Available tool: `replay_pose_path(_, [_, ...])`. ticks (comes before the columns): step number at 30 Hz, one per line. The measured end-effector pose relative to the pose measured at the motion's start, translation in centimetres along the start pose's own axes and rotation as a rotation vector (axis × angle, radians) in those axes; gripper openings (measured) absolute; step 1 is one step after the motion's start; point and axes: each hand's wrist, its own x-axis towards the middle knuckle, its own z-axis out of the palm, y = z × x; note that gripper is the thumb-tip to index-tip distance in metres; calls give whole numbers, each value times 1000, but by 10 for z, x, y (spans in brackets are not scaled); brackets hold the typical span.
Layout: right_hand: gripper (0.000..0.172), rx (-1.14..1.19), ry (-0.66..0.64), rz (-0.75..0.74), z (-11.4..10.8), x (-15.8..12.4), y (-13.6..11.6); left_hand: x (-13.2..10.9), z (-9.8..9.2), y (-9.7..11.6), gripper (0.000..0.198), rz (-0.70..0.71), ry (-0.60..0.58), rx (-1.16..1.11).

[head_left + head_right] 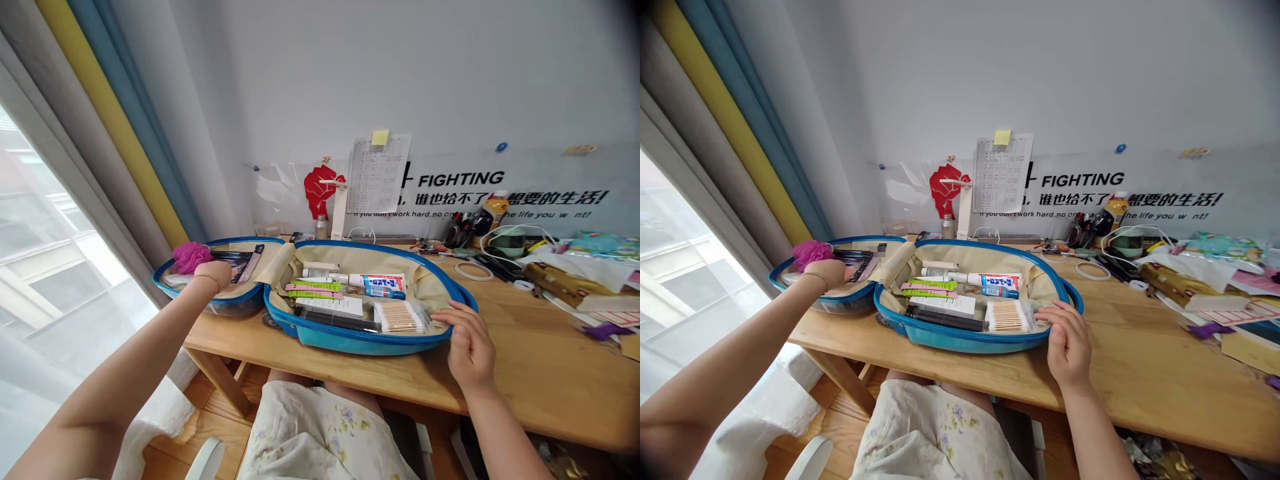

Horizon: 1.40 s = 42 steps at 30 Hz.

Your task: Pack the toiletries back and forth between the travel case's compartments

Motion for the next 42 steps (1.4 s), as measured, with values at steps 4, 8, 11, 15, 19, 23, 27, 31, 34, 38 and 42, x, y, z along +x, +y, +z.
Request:
replay_pose_path(4, [37, -7, -13, 18, 0, -1, 0, -30, -31, 26, 48, -37, 227, 0])
replay_pose_path(8, [39, -10, -7, 32, 0, 0, 0, -47, -37, 80, 48, 677, 270, -170])
replay_pose_path(11, [37, -14, -9, 9, 0, 1, -1, -41, -24, 114, 41, 1047, 158, -342])
replay_pose_path(15, [34, -10, -2, -25, -1, 2, -3, -20, -4, 128, 38, 1059, 51, -394])
replay_pose_path(19, [35, -13, 7, -13, -1, 2, -3, -5, 2, 114, 51, 956, -129, -229])
replay_pose_path(23, [37, -11, -10, 17, -1, 1, -2, -4, 0, 111, 46, 827, -123, -206])
replay_pose_path(27, [36, -9, -13, 2, -1, 0, -1, -19, 1, 130, 44, 887, -85, -311])
replay_pose_path(31, [34, -1, -5, -17, -1, 0, 0, -37, 6, 147, 49, 960, -228, -262])
replay_pose_path(34, [34, 0, -11, -12, -1, 0, 0, -45, 4, 147, 49, 938, -309, -205])
replay_pose_path(38, [34, 6, -14, -13, 0, -1, 1, -52, -2, 142, 55, 971, -393, -231])
replay_pose_path(42, [38, 0, -19, 14, -1, -1, 2, -50, 0, 134, 62, 997, -312, -355])
